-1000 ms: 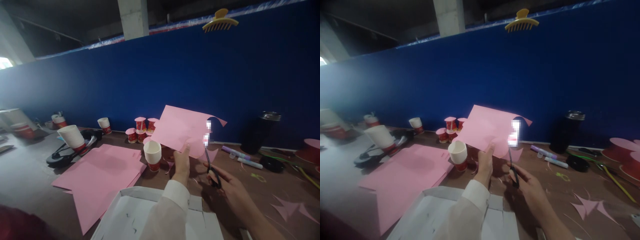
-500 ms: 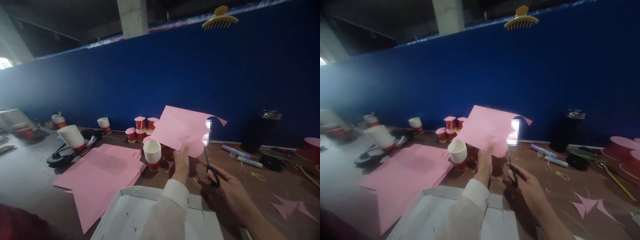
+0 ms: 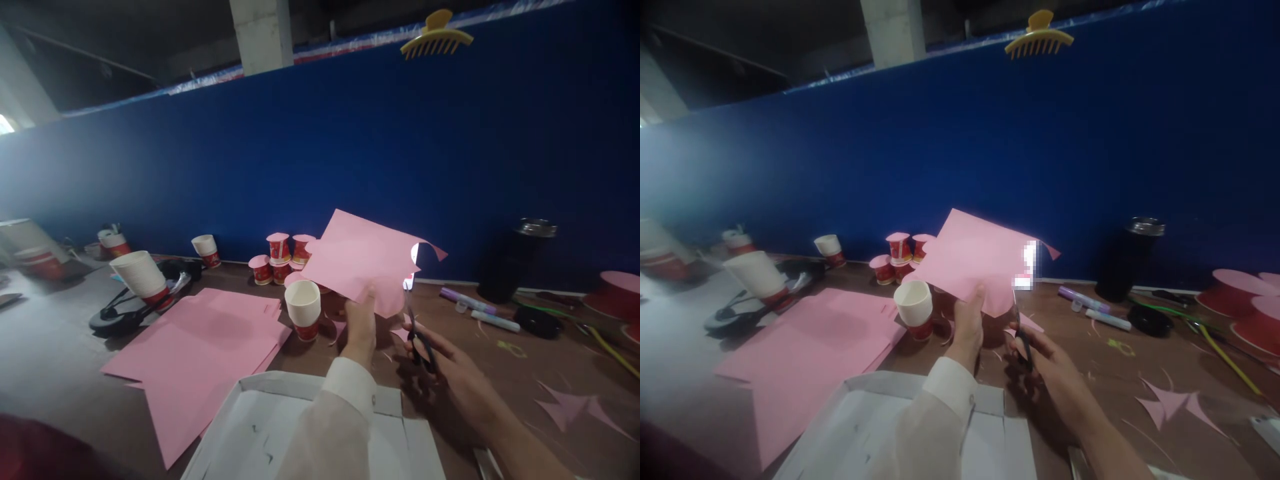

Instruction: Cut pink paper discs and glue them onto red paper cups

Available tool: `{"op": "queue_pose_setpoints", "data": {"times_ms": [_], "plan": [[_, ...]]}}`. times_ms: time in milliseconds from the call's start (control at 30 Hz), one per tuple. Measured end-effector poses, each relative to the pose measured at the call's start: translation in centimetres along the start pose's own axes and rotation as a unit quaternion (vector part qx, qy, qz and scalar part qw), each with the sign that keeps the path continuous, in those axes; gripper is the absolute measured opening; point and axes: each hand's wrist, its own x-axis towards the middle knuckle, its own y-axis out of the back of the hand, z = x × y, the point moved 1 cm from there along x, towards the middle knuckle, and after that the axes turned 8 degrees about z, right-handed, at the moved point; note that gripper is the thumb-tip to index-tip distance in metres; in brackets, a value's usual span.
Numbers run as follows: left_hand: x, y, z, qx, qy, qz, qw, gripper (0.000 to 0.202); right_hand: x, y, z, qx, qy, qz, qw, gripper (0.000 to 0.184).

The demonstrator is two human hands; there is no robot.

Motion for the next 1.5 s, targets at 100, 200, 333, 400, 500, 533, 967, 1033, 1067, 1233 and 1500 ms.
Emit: {"op": "queue_pose_setpoints", "data": {"times_ms": [100,200,333,400,500,533,967,1033,1067,1233,1500], "plan": [[0.0,-0.1,-0.2,-0.038,0.001,-0.013,0.999,0.045,0.0,0.0,0.0,-0.005,-0.033,0.018,0.999,0.056],[0.1,-0.1,-0.3,-0.057,0.019,-0.015,0.998,0.048,0.1,0.0,0.0,-0.005,-0.038,0.025,0.999,0.051],[0.1,-0.1,-0.2,-0.073,0.032,-0.026,0.996,0.053,0.3,0.0,0.0,-0.009,-0.043,0.011,0.999,0.049],[0.0,-0.1,-0.3,-0.072,0.043,-0.038,0.996,0.054,0.3,0.1,0.0,-0.008,-0.042,0.000,0.999,0.052],[-0.1,0.0,-0.7,-0.063,0.055,-0.052,0.995,0.053,0.6,0.5,0.1,-0.022,-0.054,0.003,0.998,0.048],[-0.1,0.0,-0.9,-0.056,0.058,-0.054,0.995,0.051,0.8,0.7,0.1,-0.028,-0.063,0.008,0.998,0.045],[0.5,1.3,-2.2,0.041,0.066,-0.011,0.997,0.048,3.2,2.6,0.5,-0.027,-0.057,-0.020,0.998,0.044],[0.4,1.5,-2.1,0.044,0.078,-0.013,0.996,0.047,2.9,2.3,0.4,-0.019,-0.064,-0.023,0.998,0.042],[0.3,1.5,-2.0,0.043,0.083,-0.014,0.996,0.048,2.8,2.1,0.3,-0.013,-0.065,-0.026,0.997,0.040],[0.0,1.8,-1.8,0.034,0.100,-0.024,0.994,0.050,2.3,1.8,0.2,-0.006,-0.063,-0.026,0.998,0.033],[-0.4,1.8,-1.6,0.032,0.113,-0.021,0.993,0.048,2.0,1.5,0.2,0.028,-0.045,-0.001,0.999,0.036]]}}
